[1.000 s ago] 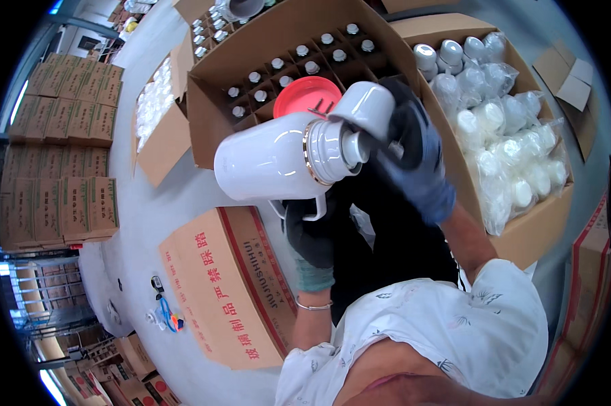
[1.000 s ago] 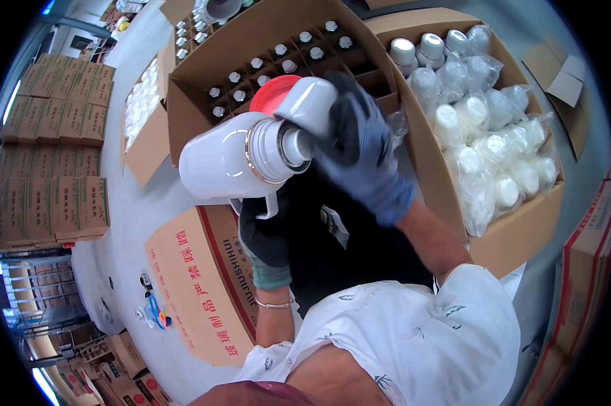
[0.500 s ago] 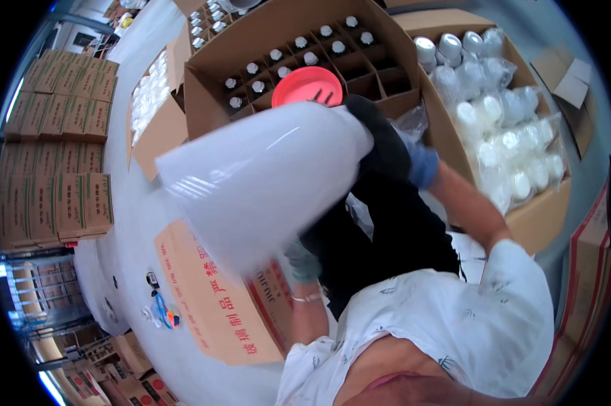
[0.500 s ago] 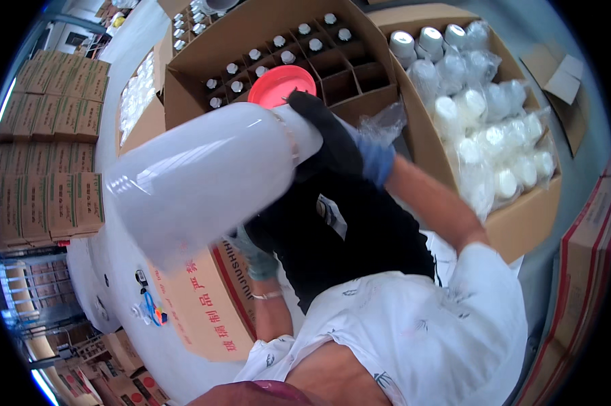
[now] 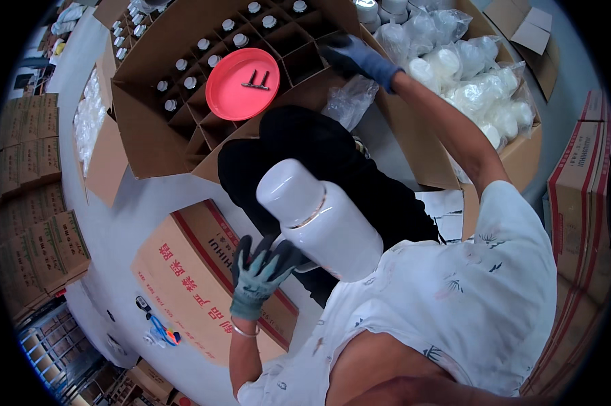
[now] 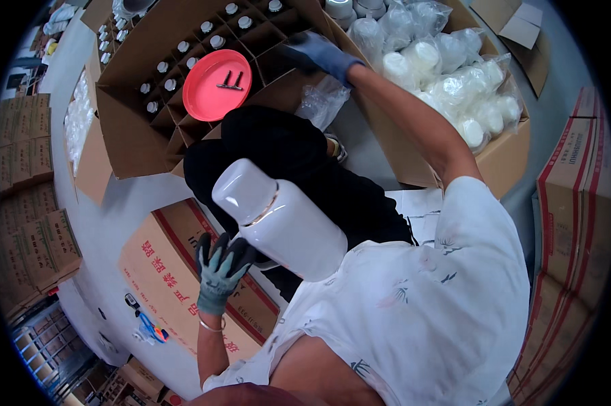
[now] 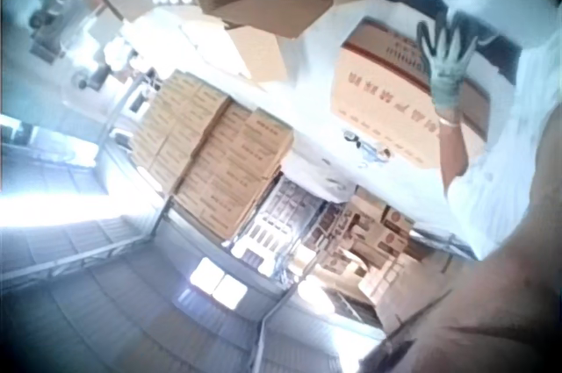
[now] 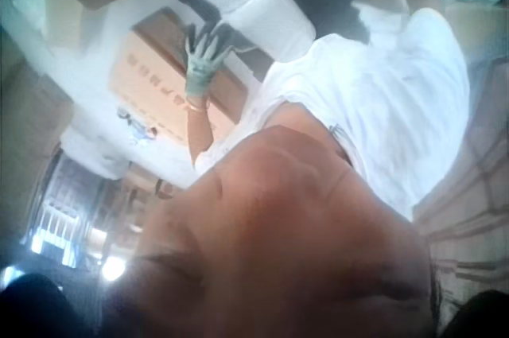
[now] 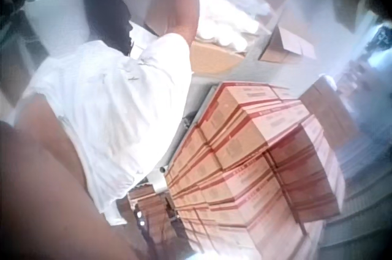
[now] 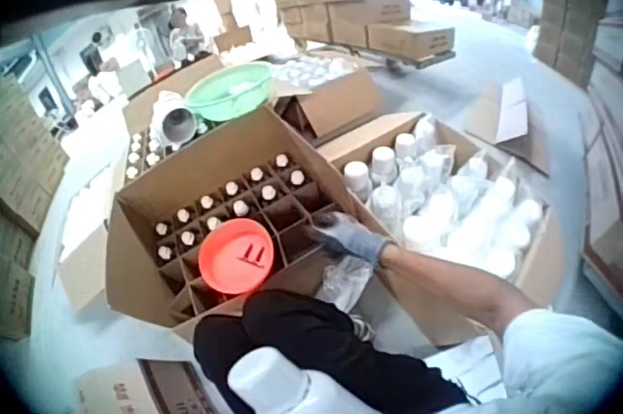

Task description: The person assembles insulated flasks by placing glass liners into outer plastic housings and securing them with threaded bottom caps.

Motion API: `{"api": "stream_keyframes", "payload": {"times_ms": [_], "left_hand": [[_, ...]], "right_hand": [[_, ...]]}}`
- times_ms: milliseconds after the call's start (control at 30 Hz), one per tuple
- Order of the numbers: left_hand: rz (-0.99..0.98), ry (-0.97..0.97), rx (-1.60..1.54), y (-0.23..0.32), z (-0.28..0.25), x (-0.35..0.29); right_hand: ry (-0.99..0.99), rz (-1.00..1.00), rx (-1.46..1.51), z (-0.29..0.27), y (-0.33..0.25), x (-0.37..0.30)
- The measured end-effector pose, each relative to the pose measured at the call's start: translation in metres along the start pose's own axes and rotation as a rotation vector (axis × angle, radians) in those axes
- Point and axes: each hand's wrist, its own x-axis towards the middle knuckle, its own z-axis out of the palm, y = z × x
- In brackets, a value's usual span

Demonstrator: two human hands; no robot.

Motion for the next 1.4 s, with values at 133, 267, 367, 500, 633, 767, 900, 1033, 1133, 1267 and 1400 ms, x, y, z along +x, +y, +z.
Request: {"api": "stream_keyframes", "payload": {"times_ms": [133, 267, 367, 500, 633, 767, 900, 1033, 1133, 1267, 1400], "left_hand": [[-0.425, 0.218, 0.056, -0.035, -0.006, 0.001], [-0.717, 0.524, -0.518, -0.085, -0.006, 0.110], [-0.830, 0.468, -1.227, -0.147, 0.023, 0.137], [-0.816, -0.075, -1.706, -0.167, 0.034, 0.235], [-0.710, 0.572, -2.005, -0.177, 0.051, 0.276], [-0.263, 0.648, -0.446, -0.180, 0.045, 0.257], [-0.239, 0.696, -0.300, -0.146, 0.049, 0.228], [-0.480, 0.649, -0.209, -0.134, 0.059, 0.184], [-0.575, 0.877, -0.486, -0.115, 0.074, 0.149], [-0.626, 0.805, -0.609, -0.077, 0.102, 0.078], [-0.578, 0.652, -0.339, -0.020, 0.113, 0.029]], "right_hand": [[-0.027, 0.552, 0.308, 0.021, 0.135, -0.018], [-0.101, 0.578, 0.105, 0.010, 0.192, -0.001], [0.106, -0.322, 0.030, 0.065, 0.089, 0.012], [0.087, -0.844, -0.180, 0.073, -0.048, -0.038], [-0.031, -0.757, -0.315, 0.067, -0.079, -0.085], [0.067, -0.034, 0.686, 0.043, -0.050, -0.094], [0.261, -0.471, 0.436, 0.071, -0.049, -0.049], [0.178, -0.249, 0.313, 0.062, -0.037, -0.012], [0.243, -0.168, 0.521, 0.082, -0.034, -0.028], [0.116, -0.127, 0.804, 0.096, -0.029, -0.076], [0.178, -0.567, 0.078, 0.088, -0.029, -0.157]]}}
